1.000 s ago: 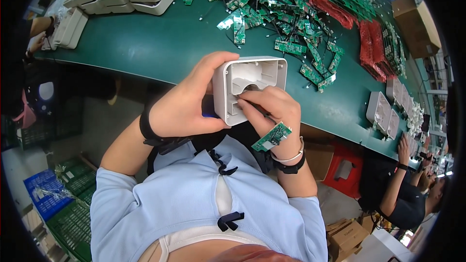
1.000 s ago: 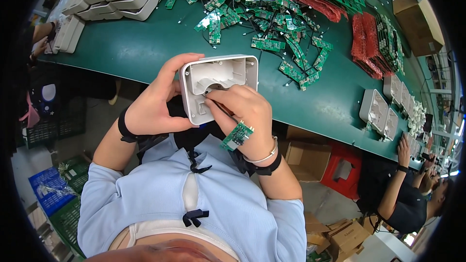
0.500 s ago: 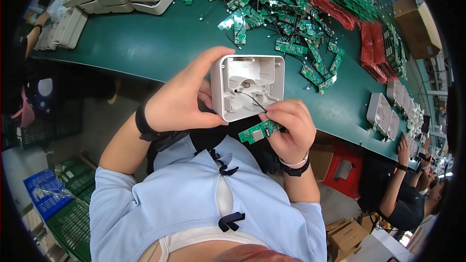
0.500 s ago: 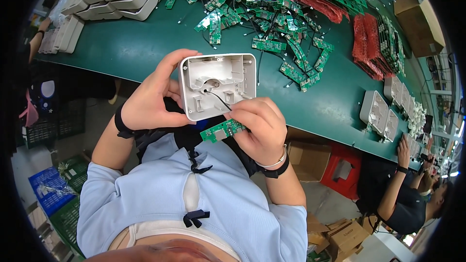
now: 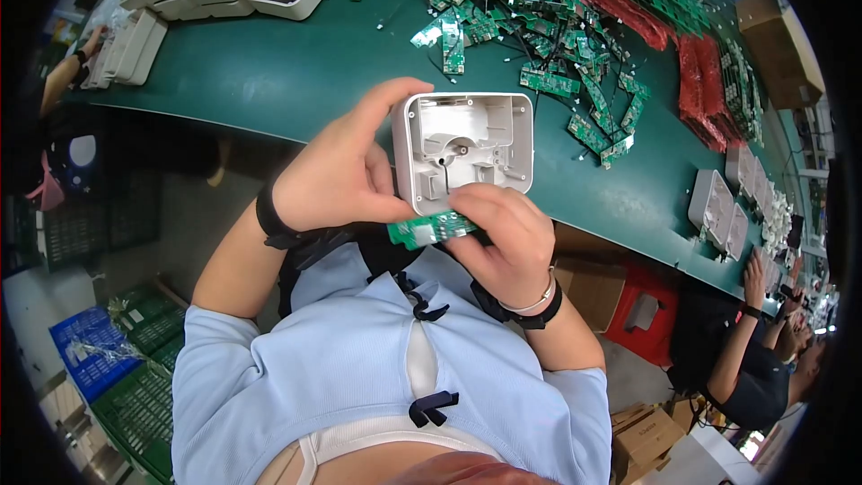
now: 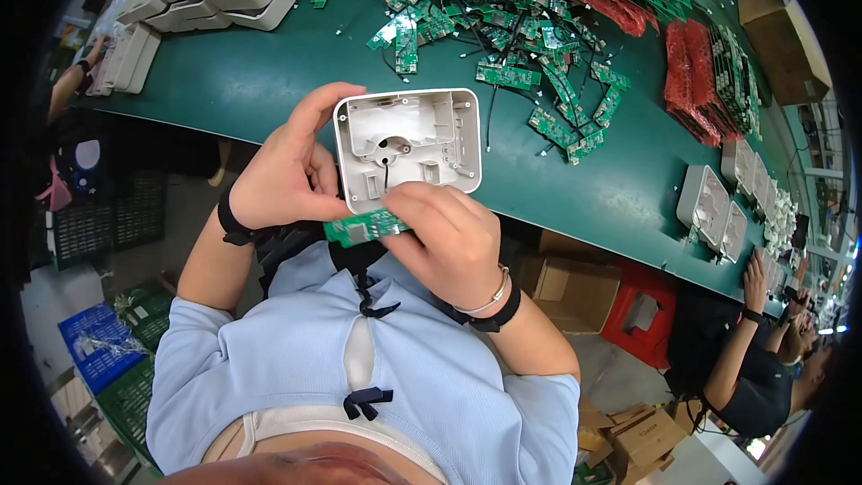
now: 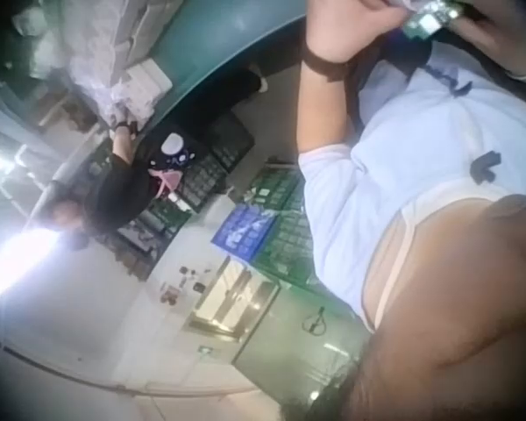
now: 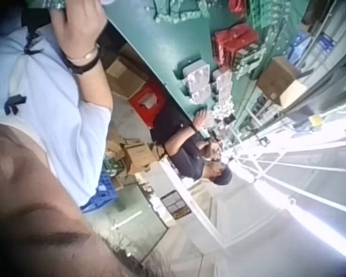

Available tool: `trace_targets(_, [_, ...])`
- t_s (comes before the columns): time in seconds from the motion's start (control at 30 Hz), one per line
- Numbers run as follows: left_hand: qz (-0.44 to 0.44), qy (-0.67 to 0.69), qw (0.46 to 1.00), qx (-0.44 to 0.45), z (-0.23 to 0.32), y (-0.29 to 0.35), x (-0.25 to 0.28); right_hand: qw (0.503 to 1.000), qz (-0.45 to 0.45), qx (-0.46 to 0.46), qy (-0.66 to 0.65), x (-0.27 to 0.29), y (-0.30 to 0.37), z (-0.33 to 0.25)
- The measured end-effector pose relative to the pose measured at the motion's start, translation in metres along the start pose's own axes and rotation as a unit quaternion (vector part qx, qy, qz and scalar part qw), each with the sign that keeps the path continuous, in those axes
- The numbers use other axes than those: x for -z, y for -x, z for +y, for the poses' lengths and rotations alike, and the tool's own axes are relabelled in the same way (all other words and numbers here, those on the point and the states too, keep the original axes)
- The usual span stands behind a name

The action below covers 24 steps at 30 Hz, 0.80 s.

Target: The person picks up a circuit board and a plastic housing, threads the board's wires through a hole in the housing, and presses the board into its internal slot before placing the unit on the table.

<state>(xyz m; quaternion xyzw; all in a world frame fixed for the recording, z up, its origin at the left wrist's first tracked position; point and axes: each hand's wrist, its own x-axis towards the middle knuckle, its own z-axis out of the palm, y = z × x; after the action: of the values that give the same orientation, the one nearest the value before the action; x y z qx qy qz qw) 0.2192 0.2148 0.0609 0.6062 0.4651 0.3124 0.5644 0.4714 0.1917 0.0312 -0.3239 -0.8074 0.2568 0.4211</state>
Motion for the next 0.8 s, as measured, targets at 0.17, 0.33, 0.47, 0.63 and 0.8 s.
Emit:
trace_targets(0.17, [-0.003, 0.009, 1.000, 0.006, -0.007, 0.000, 0.003, 0.999, -0.017, 0.041, 0.000, 0.002, 0.004, 0.004])
trace_targets(0.33, [-0.012, 0.012, 1.000, -0.007, -0.011, 0.000, 0.003, 1.000, -0.001, 0.002, -0.029, -0.008, 0.015, 0.008])
trace_targets(0.47, [-0.014, 0.008, 1.000, -0.019, -0.010, 0.001, 0.001, 0.990, -0.025, -0.121, -0.073, -0.007, 0.006, -0.007])
trace_targets(0.63, [-0.003, 0.031, 0.999, -0.023, -0.014, -0.002, 0.000, 0.999, -0.003, -0.048, -0.019, -0.014, 0.009, 0.001])
trace_targets(0.8, [-0.004, 0.046, 0.999, -0.027, -0.016, -0.003, -0.001, 0.998, 0.023, -0.010, -0.060, -0.014, 0.013, 0.006])
